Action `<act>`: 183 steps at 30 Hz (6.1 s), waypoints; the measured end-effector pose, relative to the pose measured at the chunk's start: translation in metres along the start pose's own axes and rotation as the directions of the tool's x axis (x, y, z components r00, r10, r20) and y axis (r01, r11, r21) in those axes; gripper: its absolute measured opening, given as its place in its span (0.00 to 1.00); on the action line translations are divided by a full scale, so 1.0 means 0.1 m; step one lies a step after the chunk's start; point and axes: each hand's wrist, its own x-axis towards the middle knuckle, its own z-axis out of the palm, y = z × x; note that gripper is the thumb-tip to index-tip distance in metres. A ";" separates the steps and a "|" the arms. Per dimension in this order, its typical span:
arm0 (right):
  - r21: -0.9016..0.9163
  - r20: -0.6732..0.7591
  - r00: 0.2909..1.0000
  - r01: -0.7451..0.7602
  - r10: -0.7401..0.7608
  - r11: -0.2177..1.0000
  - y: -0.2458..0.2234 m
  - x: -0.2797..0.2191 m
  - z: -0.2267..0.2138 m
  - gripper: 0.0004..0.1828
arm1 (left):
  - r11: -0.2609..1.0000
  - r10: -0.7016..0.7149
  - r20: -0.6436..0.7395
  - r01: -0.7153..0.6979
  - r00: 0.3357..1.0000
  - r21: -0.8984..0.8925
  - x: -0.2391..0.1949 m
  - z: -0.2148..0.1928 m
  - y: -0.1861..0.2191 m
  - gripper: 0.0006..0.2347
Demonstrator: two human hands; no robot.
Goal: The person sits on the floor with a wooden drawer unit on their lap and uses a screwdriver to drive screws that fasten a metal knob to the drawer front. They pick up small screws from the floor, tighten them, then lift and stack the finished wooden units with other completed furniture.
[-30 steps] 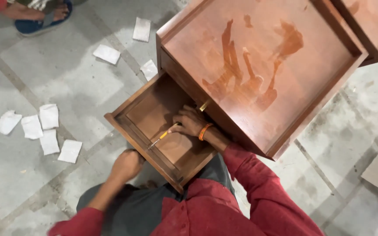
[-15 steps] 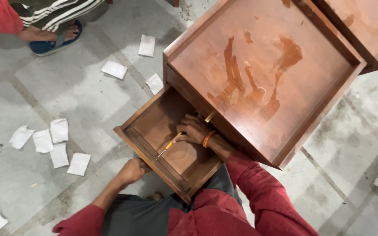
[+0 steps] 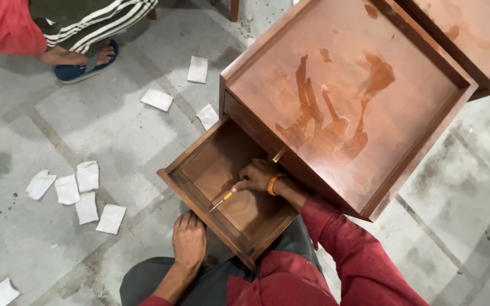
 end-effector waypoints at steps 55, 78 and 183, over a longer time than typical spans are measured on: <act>-0.128 -0.178 0.874 0.435 -0.452 0.891 -0.25 0.01 -0.05 0.18 | 0.726 -0.074 0.740 0.544 0.669 -0.420 -0.28 0.29 -1.02 0.12; -0.105 -0.224 0.897 0.367 -0.382 0.924 -0.40 -0.19 -0.11 0.17 | 0.624 -0.092 0.810 0.668 0.579 -0.406 -0.20 -0.02 -0.88 0.16; -0.216 -0.331 0.811 0.433 -0.482 0.875 -0.41 -0.38 0.01 0.14 | 0.702 -0.164 0.685 0.572 0.710 -0.424 -0.45 0.15 -0.81 0.12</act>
